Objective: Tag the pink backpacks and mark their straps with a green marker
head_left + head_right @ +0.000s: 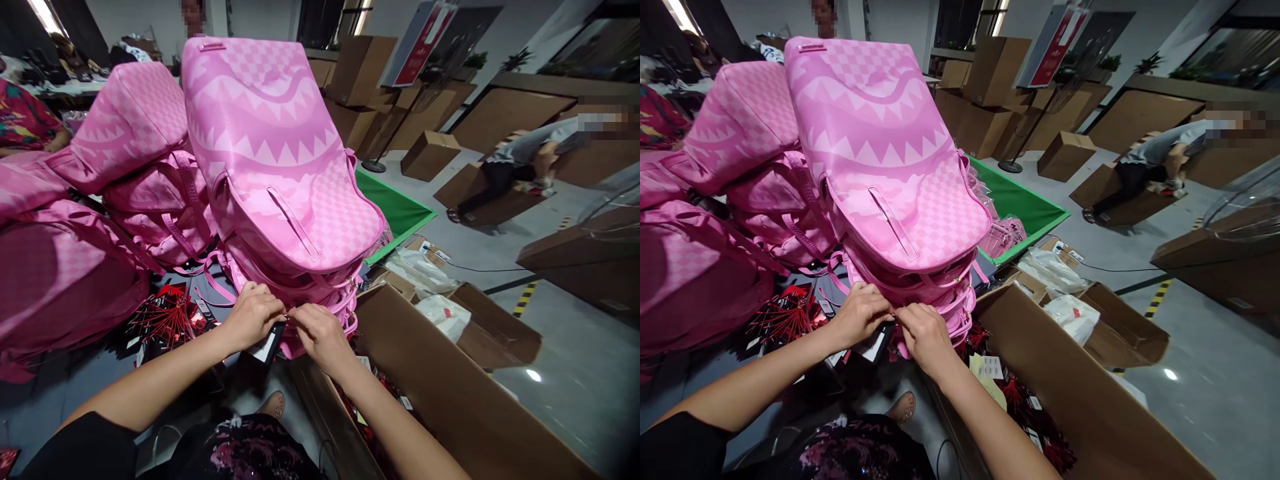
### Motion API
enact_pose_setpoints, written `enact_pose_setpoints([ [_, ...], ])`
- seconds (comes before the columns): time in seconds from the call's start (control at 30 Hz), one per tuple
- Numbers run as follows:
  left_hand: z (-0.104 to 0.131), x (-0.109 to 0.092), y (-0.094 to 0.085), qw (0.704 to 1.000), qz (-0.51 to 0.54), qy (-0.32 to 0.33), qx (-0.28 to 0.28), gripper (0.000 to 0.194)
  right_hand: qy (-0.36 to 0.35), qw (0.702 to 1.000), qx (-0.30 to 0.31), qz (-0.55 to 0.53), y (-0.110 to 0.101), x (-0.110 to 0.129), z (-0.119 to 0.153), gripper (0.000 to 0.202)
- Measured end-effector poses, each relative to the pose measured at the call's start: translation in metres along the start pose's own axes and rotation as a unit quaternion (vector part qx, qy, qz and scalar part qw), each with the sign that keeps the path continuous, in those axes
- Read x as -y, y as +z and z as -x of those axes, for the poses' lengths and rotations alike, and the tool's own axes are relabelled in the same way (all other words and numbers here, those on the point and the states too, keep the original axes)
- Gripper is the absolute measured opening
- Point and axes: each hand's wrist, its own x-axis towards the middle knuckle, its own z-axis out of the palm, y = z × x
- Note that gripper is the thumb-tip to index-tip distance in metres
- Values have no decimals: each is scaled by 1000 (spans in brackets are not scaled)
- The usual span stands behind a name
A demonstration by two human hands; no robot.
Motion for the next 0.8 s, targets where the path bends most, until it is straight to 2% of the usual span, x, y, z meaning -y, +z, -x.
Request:
enact_pose_setpoints([
  [0.23,-5,-3,-4,998,-53,-5,28,17,-25,996,18,81,-6,11,-8,18],
  [0.37,-9,-5,-5,995,-95,10,34,23,-5,996,20,82,-4,11,-12,20],
  [0.5,-9,-11,0,991,-124,-24,44,15,27,997,19,74,3,7,-9,18],
  [0.6,-6,-11,4,994,-87,-39,53,13,19,998,-3,64,9,1,-5,19],
  [0.7,-2,-4,7,997,-33,-29,56,8,-20,997,-31,68,12,-8,-3,22],
  [0.8,-1,0,10,998,-14,-34,55,6,-55,996,-20,61,11,-18,-3,22],
])
